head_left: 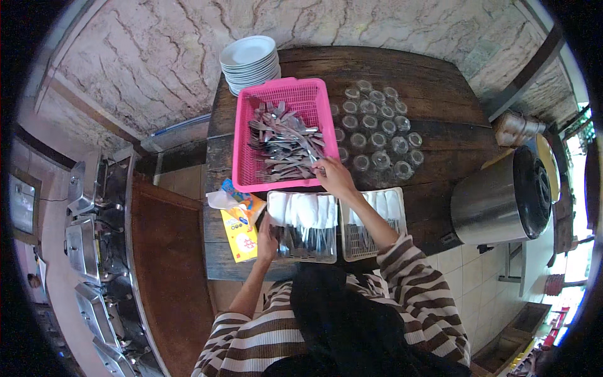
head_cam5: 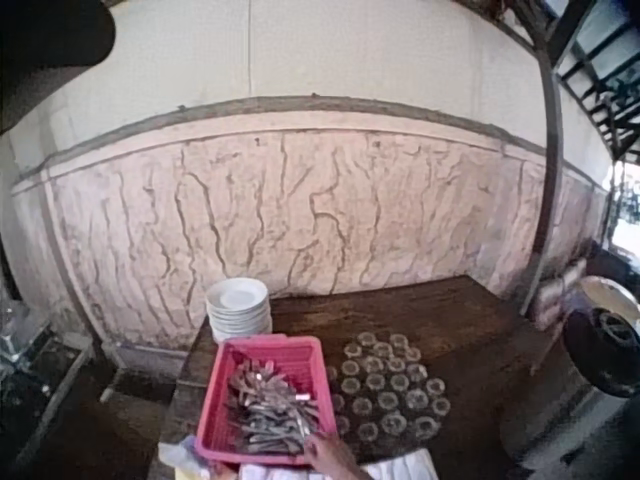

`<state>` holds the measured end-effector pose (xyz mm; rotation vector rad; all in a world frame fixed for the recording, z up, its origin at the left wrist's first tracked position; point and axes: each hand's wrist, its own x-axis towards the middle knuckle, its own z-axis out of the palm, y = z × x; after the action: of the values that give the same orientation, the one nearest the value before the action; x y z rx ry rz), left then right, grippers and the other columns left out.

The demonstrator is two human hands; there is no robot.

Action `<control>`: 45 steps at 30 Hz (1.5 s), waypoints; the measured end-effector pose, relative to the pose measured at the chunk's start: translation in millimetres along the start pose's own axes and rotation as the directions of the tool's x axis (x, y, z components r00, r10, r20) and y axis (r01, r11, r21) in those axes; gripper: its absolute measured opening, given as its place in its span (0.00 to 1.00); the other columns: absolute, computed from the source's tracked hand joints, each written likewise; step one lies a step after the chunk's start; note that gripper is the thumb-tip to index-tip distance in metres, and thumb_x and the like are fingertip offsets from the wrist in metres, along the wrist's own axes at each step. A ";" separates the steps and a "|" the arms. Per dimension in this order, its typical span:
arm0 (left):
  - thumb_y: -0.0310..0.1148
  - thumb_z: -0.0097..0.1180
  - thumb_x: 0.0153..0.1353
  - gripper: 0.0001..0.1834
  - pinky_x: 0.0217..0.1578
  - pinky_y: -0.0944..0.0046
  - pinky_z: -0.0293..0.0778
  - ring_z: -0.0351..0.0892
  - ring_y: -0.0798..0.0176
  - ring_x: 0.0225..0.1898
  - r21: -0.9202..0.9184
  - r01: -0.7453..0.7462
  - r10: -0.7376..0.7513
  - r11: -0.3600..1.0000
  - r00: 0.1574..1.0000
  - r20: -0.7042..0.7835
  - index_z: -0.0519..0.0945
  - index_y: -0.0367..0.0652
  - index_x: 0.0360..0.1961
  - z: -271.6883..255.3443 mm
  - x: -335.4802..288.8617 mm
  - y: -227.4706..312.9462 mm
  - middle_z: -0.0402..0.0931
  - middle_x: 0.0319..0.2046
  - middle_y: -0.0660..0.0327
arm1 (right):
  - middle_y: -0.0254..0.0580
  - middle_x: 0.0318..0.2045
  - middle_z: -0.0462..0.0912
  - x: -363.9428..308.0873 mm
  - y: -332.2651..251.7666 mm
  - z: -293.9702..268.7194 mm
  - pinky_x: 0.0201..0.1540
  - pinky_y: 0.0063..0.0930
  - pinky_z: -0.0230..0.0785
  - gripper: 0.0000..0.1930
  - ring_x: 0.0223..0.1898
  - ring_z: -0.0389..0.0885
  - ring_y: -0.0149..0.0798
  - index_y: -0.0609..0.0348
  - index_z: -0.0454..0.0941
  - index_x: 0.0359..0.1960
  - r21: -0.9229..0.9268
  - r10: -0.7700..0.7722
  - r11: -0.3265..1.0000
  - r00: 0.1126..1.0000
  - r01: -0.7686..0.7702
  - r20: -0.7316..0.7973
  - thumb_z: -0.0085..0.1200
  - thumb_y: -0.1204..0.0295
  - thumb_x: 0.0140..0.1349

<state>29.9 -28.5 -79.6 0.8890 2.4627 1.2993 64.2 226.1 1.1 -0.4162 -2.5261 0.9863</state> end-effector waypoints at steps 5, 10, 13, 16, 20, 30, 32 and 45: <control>0.11 0.37 0.39 0.32 0.51 0.65 0.56 0.59 0.52 0.51 -0.175 0.028 -0.022 0.984 0.999 0.039 0.54 0.31 0.52 -8.3 -5.4 -11.0 0.59 0.48 0.45 | 0.49 0.33 0.73 41.1 7.1 41.7 0.41 0.34 0.62 0.13 0.38 0.70 0.47 0.61 0.72 0.33 -0.153 0.079 0.987 0.964 -0.040 0.254 0.49 0.69 0.45; 0.19 0.42 0.44 0.29 0.47 0.62 0.60 0.60 0.48 0.49 -0.041 0.029 -0.023 0.999 0.992 0.127 0.54 0.31 0.52 -13.5 -14.5 -16.4 0.59 0.47 0.42 | 0.50 0.38 0.71 58.2 34.4 73.9 0.42 0.37 0.62 0.16 0.40 0.69 0.49 0.55 0.70 0.38 -0.433 0.332 0.888 0.869 -0.157 0.366 0.47 0.69 0.45; 0.20 0.44 0.44 0.31 0.47 0.62 0.60 0.60 0.48 0.49 -0.084 0.244 -0.198 0.966 0.908 0.370 0.51 0.32 0.53 -32.9 -14.9 -9.1 0.59 0.47 0.42 | 0.50 0.38 0.70 55.7 38.4 82.2 0.41 0.38 0.63 0.15 0.41 0.69 0.49 0.53 0.69 0.38 -0.485 0.397 0.852 0.848 -0.198 0.351 0.46 0.71 0.44; 0.20 0.46 0.43 0.29 0.47 0.62 0.58 0.61 0.51 0.48 -0.383 0.041 0.022 0.923 0.987 0.159 0.54 0.32 0.50 -25.9 -10.0 -52.1 0.61 0.43 0.45 | 0.50 0.34 0.73 61.2 33.8 89.9 0.39 0.38 0.64 0.12 0.37 0.72 0.48 0.54 0.72 0.34 -0.534 0.386 0.825 0.876 -0.186 0.291 0.47 0.73 0.44; 0.21 0.45 0.45 0.17 0.43 0.63 0.60 0.65 0.54 0.41 -0.175 -0.262 0.276 0.949 0.959 0.064 0.65 0.35 0.40 -80.8 50.3 19.8 0.67 0.35 0.51 | 0.48 0.20 0.75 56.8 36.3 76.4 0.32 0.35 0.68 0.05 0.26 0.75 0.45 0.57 0.75 0.21 -0.478 0.250 0.868 0.949 -0.133 0.190 0.52 0.71 0.41; 0.41 0.34 0.59 0.23 0.42 0.67 0.65 0.67 0.65 0.45 -0.547 0.444 0.048 0.710 0.745 0.666 0.57 0.35 0.49 -48.0 125.4 37.1 0.64 0.46 0.55 | 0.37 0.17 0.74 67.8 -30.8 45.2 0.22 0.22 0.64 0.07 0.19 0.73 0.27 0.64 0.65 0.22 0.354 0.159 0.912 0.974 -0.208 0.164 0.47 0.73 0.51; 0.42 0.35 0.58 0.24 0.44 0.70 0.64 0.68 0.65 0.43 -0.669 0.731 0.082 0.131 0.665 0.742 0.58 0.34 0.48 -41.6 133.3 51.8 0.67 0.43 0.54 | 0.38 0.16 0.74 58.7 -47.1 38.6 0.21 0.23 0.63 0.08 0.19 0.73 0.29 0.64 0.65 0.22 0.380 0.169 0.906 0.982 -0.188 0.083 0.48 0.72 0.51; 0.35 0.40 0.57 0.12 0.23 0.77 0.68 0.67 0.78 0.21 -0.838 0.254 -0.165 0.482 0.966 0.198 0.68 0.44 0.41 -74.1 169.3 28.2 0.72 0.25 0.68 | 0.44 0.29 0.76 55.2 -10.8 61.6 0.33 0.29 0.65 0.15 0.30 0.75 0.39 0.59 0.71 0.34 0.200 0.182 0.955 0.964 -0.220 0.193 0.45 0.60 0.52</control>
<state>-126.2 35.6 0.8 0.3234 1.3927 2.0005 -14.1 205.4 -19.0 -0.5510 -2.5224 1.4211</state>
